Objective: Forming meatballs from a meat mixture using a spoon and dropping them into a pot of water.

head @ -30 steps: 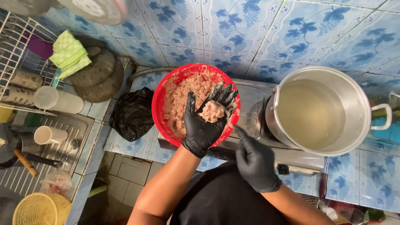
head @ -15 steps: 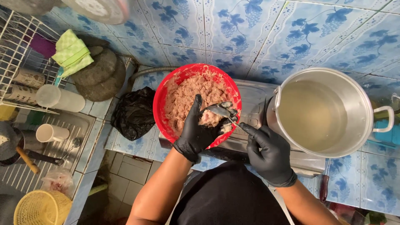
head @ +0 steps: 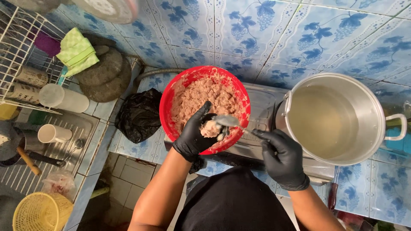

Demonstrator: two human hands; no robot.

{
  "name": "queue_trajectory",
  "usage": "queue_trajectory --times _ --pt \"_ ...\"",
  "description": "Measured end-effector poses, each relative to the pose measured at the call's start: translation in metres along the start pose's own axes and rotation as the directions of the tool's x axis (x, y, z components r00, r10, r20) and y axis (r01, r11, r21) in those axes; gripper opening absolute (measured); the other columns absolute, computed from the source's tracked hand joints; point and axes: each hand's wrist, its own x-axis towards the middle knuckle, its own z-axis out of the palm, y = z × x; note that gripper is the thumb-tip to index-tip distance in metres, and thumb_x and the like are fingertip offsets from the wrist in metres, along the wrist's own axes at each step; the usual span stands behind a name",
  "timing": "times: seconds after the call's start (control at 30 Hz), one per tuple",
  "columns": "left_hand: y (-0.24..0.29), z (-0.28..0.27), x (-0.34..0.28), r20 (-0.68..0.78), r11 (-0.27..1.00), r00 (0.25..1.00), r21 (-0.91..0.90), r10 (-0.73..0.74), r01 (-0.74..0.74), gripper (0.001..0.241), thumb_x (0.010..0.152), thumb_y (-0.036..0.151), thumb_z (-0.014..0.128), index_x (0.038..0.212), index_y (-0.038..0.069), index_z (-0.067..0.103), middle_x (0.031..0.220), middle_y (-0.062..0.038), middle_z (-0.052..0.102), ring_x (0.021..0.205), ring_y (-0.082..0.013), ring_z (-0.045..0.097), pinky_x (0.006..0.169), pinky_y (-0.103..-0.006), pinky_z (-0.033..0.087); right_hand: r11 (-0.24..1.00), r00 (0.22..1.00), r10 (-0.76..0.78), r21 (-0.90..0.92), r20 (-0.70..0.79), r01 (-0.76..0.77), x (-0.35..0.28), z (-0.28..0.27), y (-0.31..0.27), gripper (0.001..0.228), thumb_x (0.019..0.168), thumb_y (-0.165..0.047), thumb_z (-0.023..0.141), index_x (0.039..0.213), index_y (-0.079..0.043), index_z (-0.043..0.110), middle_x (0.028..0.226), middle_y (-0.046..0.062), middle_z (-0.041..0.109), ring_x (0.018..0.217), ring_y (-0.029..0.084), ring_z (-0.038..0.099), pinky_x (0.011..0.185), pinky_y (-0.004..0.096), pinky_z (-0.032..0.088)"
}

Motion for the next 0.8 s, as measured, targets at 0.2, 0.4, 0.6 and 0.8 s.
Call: queue_trajectory --times 0.2,0.4,0.6,0.8 --pt "-0.001 -0.064 0.048 0.045 0.889 0.981 -0.432 0.188 -0.151 0.027 0.091 0.017 0.073 0.104 -0.007 0.070 0.080 -0.022 0.068 0.066 -0.0283 0.067 0.078 -0.0637 0.058 0.997 0.998 0.039 0.073 -0.040 -0.036 -0.003 0.000 -0.001 0.033 0.087 0.009 0.049 0.108 0.001 0.074 0.065 0.014 0.057 0.056 0.017 0.059 0.050 0.031 0.045" --pt "-0.006 -0.012 0.005 0.074 0.821 0.957 -0.534 0.282 -0.201 0.058 0.092 0.026 0.070 0.140 -0.004 0.055 0.139 -0.028 0.055 0.119 -0.0431 0.056 0.105 -0.0597 0.044 0.990 0.994 -0.103 0.098 0.039 0.099 -0.004 0.035 -0.024 0.027 0.082 0.003 0.061 0.099 -0.007 0.079 0.060 0.010 0.064 0.044 0.027 0.059 0.042 0.034 0.048" --pt "-0.016 -0.023 0.013 0.008 0.781 0.907 -0.512 0.421 -0.358 0.028 0.092 0.025 0.073 0.112 0.006 0.072 0.111 -0.015 0.073 0.094 -0.0308 0.071 0.082 -0.0436 0.063 0.988 0.993 -0.108 -0.101 0.053 0.113 0.004 0.047 -0.020 0.026 0.083 0.001 0.062 0.100 -0.011 0.078 0.059 0.011 0.063 0.047 0.028 0.062 0.043 0.034 0.049" --pt "-0.005 -0.142 0.089 -0.133 0.722 0.862 -0.492 0.489 -0.486 0.017 0.087 0.011 0.072 0.103 0.005 0.070 0.097 -0.014 0.073 0.076 -0.0229 0.069 0.066 -0.0320 0.059 0.999 0.999 -0.032 -0.034 -0.036 0.031 0.006 0.042 -0.017 0.029 0.085 0.006 0.058 0.101 -0.007 0.078 0.059 0.015 0.060 0.045 0.024 0.058 0.044 0.033 0.046"
